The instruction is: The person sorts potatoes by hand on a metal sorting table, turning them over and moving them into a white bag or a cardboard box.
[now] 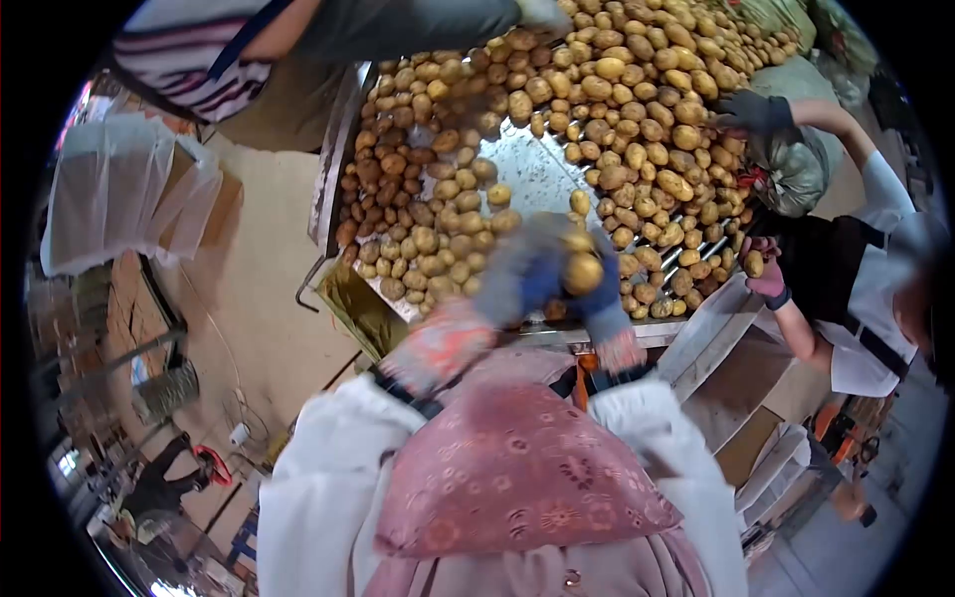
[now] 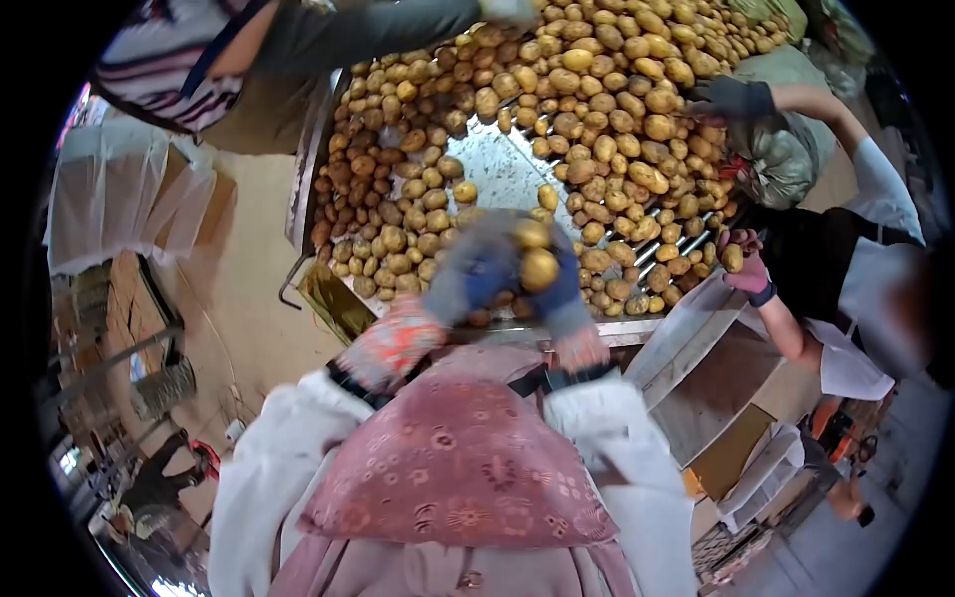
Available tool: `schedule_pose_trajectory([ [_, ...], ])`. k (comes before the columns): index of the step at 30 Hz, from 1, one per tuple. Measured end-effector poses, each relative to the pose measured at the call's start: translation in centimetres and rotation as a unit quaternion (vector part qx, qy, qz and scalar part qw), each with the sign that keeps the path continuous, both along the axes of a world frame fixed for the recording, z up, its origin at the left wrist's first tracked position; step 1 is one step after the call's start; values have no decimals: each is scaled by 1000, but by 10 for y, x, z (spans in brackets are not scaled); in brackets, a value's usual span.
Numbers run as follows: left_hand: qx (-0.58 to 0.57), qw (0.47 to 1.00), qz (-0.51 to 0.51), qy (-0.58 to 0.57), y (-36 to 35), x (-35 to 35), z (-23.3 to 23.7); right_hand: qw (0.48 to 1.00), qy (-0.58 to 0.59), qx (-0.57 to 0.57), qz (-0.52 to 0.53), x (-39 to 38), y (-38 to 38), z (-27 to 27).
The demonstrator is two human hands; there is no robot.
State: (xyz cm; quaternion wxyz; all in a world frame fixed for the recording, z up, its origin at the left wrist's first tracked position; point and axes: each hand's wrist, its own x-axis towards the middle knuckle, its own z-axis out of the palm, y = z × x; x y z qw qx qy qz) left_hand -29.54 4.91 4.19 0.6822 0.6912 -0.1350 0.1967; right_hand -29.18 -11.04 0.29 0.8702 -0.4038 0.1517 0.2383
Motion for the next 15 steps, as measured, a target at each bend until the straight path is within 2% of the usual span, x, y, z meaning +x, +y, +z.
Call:
schedule_pose_trajectory([
  [2, 192, 974, -97, -75, -55, -4, 31, 970, -87, 104, -202, -78, -44, -43],
  [3, 174, 952, -252, 0, -83, -11, 33, 958, -158, -110, -210, -103, -80, -37],
  [4, 148, 945, -238, -169, -104, -18, 33, 897, -221, -320, -210, -128, -116, -28],
  [5, 207, 911, -237, -268, -113, -21, 49, 852, -270, -336, -297, -147, -138, 16],
  [6, 121, 903, -274, -308, -111, -17, 60, 750, -229, -597, -172, -187, -205, 31],
  [8, 341, 850, -349, -197, -81, 12, 70, 586, -191, -765, -188, -217, -242, 77],
  [9, 364, 878, -304, -58, -55, 35, 64, 583, -185, -769, -188, -226, -258, 69],
  [10, 209, 955, -127, -166, -31, 66, -9, 699, -157, -670, -196, -236, -275, 54],
  [11, 480, 844, -155, 181, 33, 80, -36, 797, -126, -556, -199, -248, -295, 38],
  [12, 639, 763, -23, 94, 95, 102, -54, 877, -90, -428, -199, -260, -305, 35],
  [13, 487, 803, -29, 343, 140, 96, -44, 964, -80, -134, -217, -206, -241, 52],
  [14, 631, 748, 18, 204, 178, 70, -104, 962, 0, 149, -228, -146, -169, 74],
  [15, 631, 750, 15, 198, 185, 53, -104, 976, 15, -137, -167, -127, -147, 46],
])
